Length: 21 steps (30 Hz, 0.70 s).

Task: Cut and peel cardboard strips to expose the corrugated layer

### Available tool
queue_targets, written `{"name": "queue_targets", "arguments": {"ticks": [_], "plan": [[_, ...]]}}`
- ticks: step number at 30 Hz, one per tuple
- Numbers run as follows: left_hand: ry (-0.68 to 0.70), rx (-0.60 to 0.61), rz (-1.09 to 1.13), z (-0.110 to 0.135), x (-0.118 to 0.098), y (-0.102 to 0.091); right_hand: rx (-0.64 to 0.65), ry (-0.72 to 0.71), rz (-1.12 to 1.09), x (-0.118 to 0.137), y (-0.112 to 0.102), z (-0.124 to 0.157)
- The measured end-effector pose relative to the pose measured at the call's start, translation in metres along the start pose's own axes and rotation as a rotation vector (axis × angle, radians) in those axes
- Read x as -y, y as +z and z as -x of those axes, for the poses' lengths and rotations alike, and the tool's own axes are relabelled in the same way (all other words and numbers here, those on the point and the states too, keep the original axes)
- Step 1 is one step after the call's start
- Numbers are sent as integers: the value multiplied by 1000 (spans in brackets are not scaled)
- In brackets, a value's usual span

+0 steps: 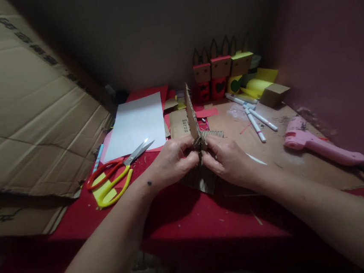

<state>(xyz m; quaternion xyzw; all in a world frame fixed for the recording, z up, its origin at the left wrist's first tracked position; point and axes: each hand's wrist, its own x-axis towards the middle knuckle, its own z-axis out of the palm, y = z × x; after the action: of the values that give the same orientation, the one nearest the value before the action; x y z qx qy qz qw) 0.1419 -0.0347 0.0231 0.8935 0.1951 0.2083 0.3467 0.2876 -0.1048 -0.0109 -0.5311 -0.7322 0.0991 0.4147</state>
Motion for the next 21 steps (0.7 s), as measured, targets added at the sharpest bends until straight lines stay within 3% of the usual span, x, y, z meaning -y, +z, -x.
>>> {"name": "queue_targets", "arguments": {"ticks": [4, 9, 13, 16, 21], "plan": [[-67, 78, 161, -2, -1, -6, -6, -50, -38, -4, -1, 1], [-195, 84, 308, -3, -1, -10, -36, -41, -43, 0, -3, 1], [-181, 71, 306, -2, 0, -8, -126, -60, 34, 3, -2, 3], [-169, 64, 276, -2, -1, -6, -227, -163, 97, 4, -1, 7], [-179, 29, 246, -1, -5, -3, -170, -245, 306, 5, 1, 12]]}}
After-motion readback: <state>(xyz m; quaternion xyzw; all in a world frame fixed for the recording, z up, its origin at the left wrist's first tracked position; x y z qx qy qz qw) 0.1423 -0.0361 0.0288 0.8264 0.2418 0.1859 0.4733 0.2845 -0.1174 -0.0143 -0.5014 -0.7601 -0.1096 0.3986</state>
